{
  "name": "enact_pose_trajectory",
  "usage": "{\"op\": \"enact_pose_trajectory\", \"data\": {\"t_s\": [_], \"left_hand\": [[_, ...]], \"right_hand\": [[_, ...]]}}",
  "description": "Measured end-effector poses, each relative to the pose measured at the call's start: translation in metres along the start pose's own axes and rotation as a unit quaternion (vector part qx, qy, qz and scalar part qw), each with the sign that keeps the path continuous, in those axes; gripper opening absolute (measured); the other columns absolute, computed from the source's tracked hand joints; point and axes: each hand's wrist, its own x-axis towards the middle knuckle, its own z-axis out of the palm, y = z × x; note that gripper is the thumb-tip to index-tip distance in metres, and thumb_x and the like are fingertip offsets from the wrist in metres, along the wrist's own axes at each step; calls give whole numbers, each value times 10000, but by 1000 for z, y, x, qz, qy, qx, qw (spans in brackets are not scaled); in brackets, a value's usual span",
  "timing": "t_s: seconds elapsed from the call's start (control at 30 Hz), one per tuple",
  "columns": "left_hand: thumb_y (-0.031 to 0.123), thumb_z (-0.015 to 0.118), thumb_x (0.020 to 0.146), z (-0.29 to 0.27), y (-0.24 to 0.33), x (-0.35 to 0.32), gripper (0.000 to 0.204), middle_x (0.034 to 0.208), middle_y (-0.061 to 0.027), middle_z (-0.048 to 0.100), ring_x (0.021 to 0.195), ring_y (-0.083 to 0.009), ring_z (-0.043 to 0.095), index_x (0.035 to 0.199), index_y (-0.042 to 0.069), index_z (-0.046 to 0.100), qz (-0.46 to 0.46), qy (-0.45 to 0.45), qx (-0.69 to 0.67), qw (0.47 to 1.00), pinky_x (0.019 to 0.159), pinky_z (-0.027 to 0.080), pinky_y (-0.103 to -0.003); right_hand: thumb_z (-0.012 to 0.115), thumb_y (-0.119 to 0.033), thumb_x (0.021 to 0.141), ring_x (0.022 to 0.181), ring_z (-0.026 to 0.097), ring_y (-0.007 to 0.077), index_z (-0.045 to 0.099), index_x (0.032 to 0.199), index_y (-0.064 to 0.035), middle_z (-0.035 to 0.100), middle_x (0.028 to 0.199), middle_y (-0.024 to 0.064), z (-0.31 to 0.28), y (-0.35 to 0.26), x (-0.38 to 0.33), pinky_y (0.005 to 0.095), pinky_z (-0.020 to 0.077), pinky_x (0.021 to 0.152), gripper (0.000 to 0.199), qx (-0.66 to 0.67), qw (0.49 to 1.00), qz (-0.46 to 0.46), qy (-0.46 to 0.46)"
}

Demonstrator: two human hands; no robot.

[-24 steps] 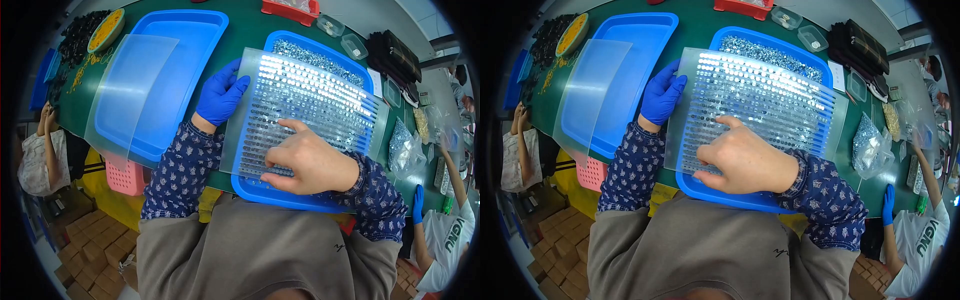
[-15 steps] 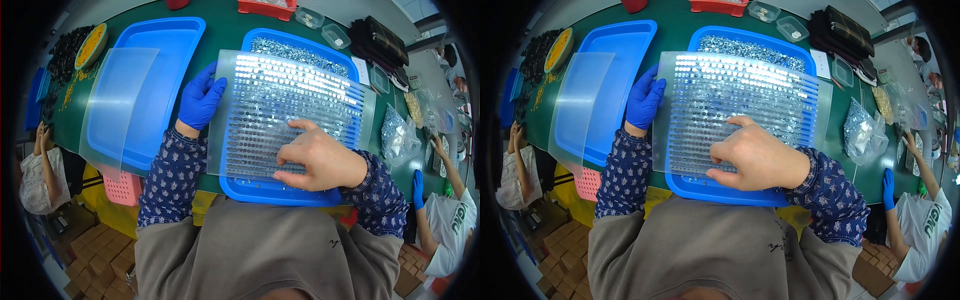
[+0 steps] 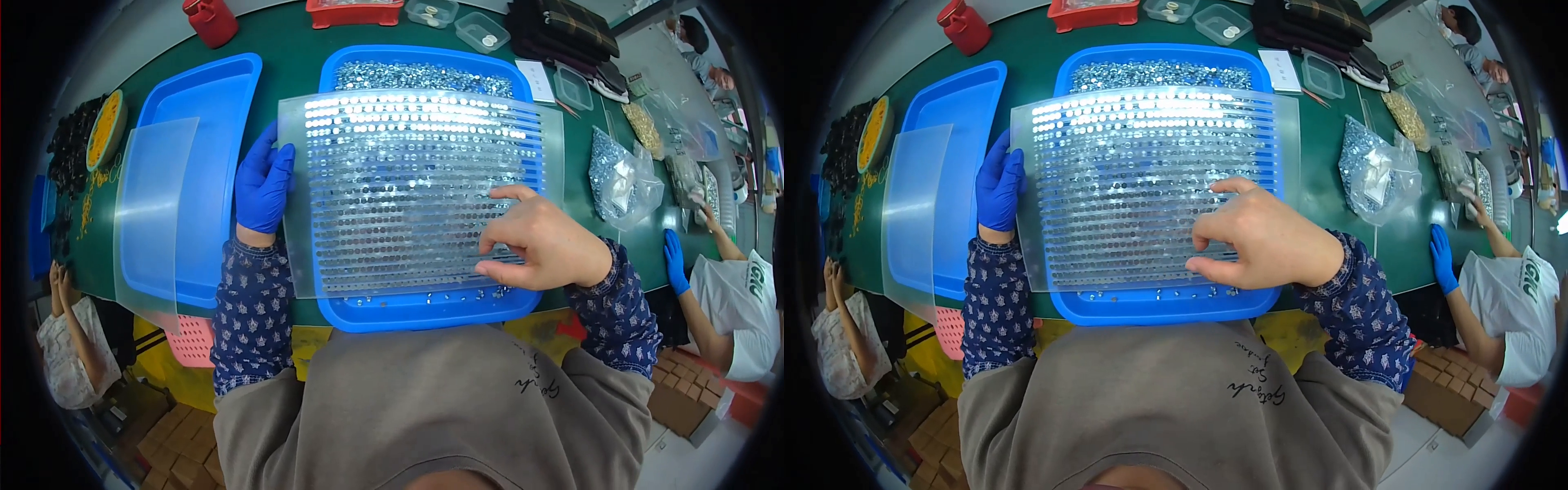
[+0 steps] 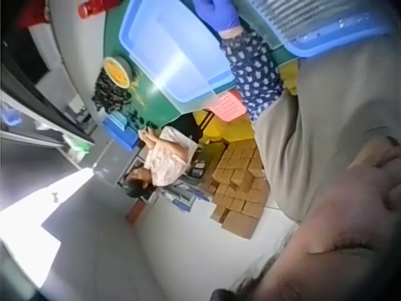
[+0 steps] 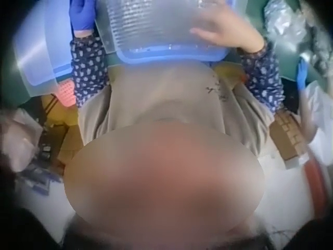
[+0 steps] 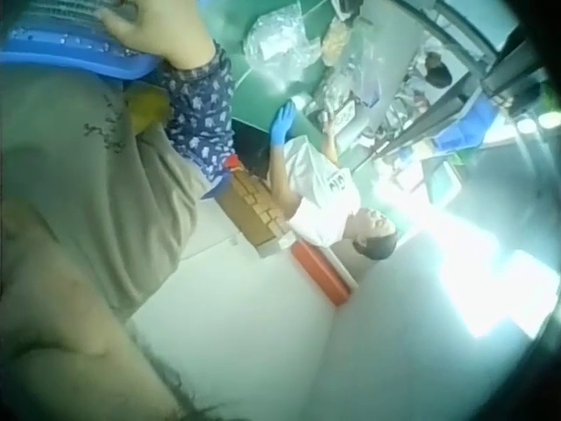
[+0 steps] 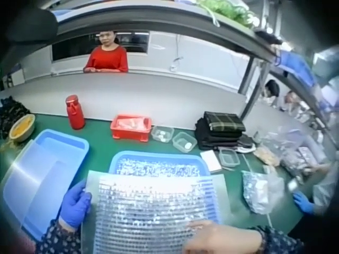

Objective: Sorting and inspecting small components on a grid template using tweezers at a production workstation.

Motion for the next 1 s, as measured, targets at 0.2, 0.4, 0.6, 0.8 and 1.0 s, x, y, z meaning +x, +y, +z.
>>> {"op": "enact_pose_trajectory", "data": {"t_s": [0.2,0.4,0.6,0.8,1.0], "left_hand": [[146,526,840,-3,-1,-1,404,683,55,514,542,-4,383,1213,34,419,4,-3,5,1000,486,310,-142],[148,528,839,-2,-1,0,403,665,58,503,535,-7,383,1211,34,423,7,-3,3,1000,482,313,-143],[145,534,835,-1,-1,-1,403,652,48,504,527,-9,395,1205,28,426,9,0,12,1000,475,320,-148],[146,539,832,-1,0,0,405,648,48,505,528,-10,401,1203,27,427,7,4,18,1000,475,327,-152],[150,536,834,0,1,0,402,652,51,506,530,-9,398,1201,26,429,8,3,20,1000,477,324,-150]], "right_hand": [[653,-169,683,371,379,154,587,681,-69,354,406,-17,-7,-1,-11,416,348,892,120,18,999,22,17],[652,-173,690,419,427,167,579,678,-76,415,446,-6,3,-6,3,426,328,904,122,26,998,-39,34],[640,-189,703,499,498,197,560,684,-79,487,501,20,16,-8,28,436,312,913,137,42,995,-92,27],[634,-196,710,519,517,212,555,687,-82,516,530,35,18,-4,36,434,320,906,140,44,995,-93,4],[638,-195,706,434,443,175,571,691,-81,457,480,5,10,0,25,423,334,903,134,37,997,-68,17]]}}
